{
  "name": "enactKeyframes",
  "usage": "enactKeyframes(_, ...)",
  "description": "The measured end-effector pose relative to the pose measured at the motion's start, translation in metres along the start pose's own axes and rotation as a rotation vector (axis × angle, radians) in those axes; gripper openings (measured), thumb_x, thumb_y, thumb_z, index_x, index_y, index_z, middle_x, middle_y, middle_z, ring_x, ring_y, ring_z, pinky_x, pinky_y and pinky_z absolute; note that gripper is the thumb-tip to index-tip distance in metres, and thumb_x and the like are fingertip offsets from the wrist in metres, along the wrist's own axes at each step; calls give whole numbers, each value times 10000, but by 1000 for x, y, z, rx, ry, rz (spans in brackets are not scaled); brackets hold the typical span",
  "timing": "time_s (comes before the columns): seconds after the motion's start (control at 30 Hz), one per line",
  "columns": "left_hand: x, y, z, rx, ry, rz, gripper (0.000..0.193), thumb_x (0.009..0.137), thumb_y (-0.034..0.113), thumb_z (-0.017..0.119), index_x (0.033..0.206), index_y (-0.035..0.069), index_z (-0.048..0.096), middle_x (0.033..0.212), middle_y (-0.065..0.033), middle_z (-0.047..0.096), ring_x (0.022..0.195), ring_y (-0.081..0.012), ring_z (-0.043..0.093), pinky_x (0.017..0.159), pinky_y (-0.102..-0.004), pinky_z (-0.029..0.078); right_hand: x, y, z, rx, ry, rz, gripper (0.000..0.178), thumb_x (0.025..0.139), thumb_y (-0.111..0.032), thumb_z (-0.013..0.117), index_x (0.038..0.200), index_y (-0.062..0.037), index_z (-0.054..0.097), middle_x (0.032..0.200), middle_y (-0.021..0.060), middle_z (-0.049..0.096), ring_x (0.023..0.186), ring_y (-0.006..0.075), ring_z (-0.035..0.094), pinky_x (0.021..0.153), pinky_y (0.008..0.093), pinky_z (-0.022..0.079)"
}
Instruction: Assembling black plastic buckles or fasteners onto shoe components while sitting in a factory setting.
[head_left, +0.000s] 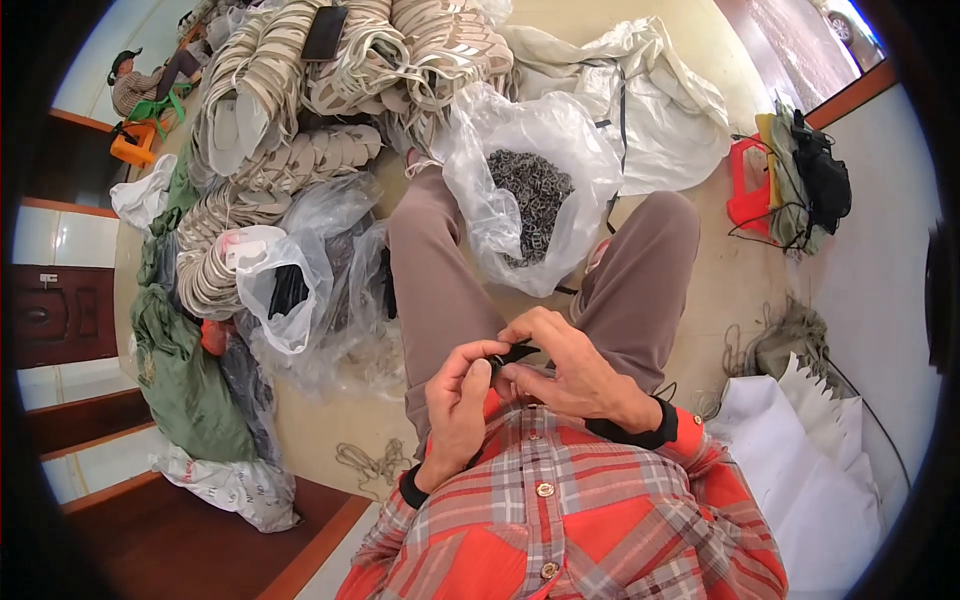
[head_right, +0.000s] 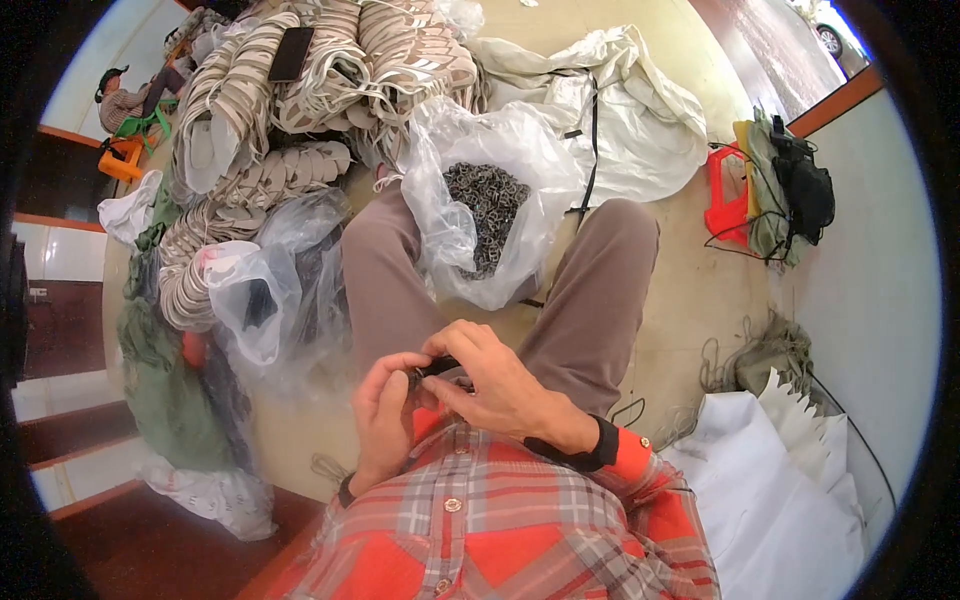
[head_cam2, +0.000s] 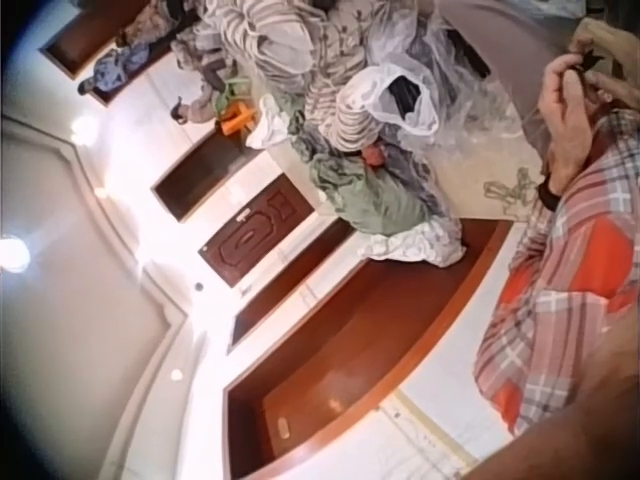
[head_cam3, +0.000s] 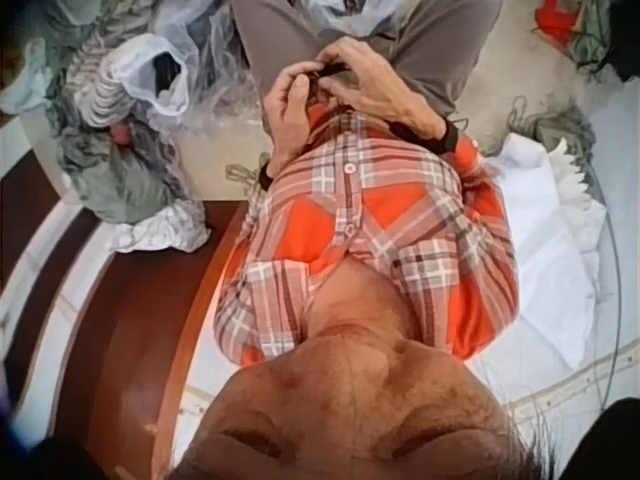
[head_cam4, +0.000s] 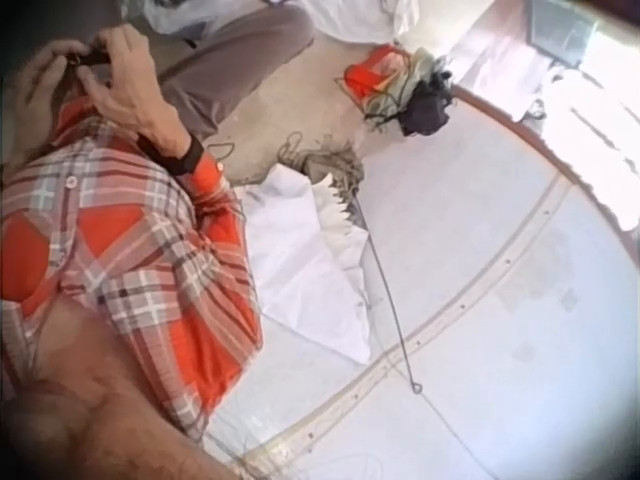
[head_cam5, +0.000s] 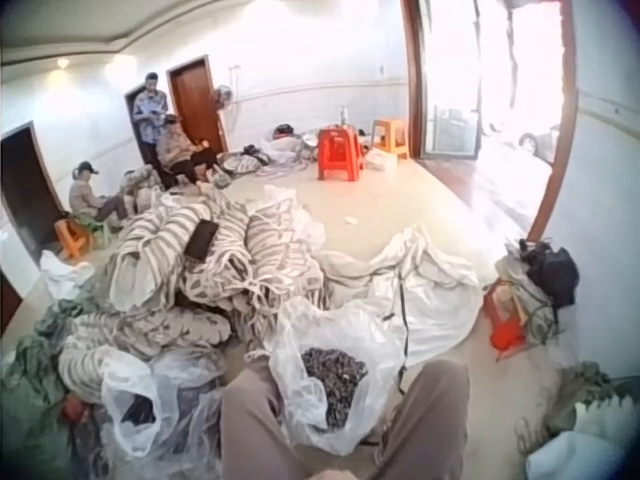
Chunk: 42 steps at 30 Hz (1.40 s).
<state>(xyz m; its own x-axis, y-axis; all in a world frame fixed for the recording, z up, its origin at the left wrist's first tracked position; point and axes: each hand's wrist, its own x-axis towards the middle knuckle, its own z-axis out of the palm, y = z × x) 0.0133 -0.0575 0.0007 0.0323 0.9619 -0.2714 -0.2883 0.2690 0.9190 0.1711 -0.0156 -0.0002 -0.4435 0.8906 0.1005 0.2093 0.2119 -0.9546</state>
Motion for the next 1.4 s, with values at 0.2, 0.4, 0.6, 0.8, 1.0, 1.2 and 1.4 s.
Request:
enactKeyframes(0.2,-2,9,9,73,-27,-39,206,912,84,485,1071,-34,540,837,-48,590,683,-83,552,641,-217,471,3,-3,-11,77,-24,-4,269,741,-63,643,971,-7,516,926,132,518,836,276,554,726,337,453)
enactKeyframes(0.4,-3,8,7,56,-79,-15,229,929,112,469,1102,-28,522,790,-49,578,709,-98,557,672,-238,480,3,-5,-16,226,-51,57,259,754,-44,653,971,16,526,900,110,533,799,195,585,704,307,471)
enactKeyframes(0.6,1,7,7,-20,-152,-20,240,936,102,442,1131,-28,494,812,-65,573,714,-118,565,694,-251,488,1,-8,-17,320,-15,122,273,761,-53,654,994,21,531,900,109,565,830,182,591,753,293,470)
enactKeyframes(0.8,11,21,8,-479,-130,-249,270,907,38,461,1157,-61,483,1059,-154,575,767,-172,608,736,-300,514,-4,0,-13,297,104,173,296,766,-67,649,1023,2,519,954,122,589,864,214,600,770,297,472)
enactKeyframes(1.0,12,11,5,-221,-69,-198,223,886,24,509,1085,-63,561,980,-141,626,751,-137,626,697,-253,523,-2,-8,-13,-83,116,-34,307,714,-73,653,988,-17,528,945,125,581,913,283,571,804,364,452)
enactKeyframes(1.2,9,5,5,23,42,-93,210,857,-17,542,1059,-56,583,866,-63,643,715,-71,595,640,-203,499,9,-15,-14,-517,96,-339,227,611,-119,650,789,-46,529,741,86,507,718,249,512,693,360,389)
enactKeyframes(1.4,6,9,7,163,10,-103,213,849,-12,553,1056,-44,589,804,-34,630,687,-54,580,600,-192,489,7,-10,-12,-570,34,-347,171,629,-143,641,701,-67,505,629,54,459,625,224,474,609,347,355)
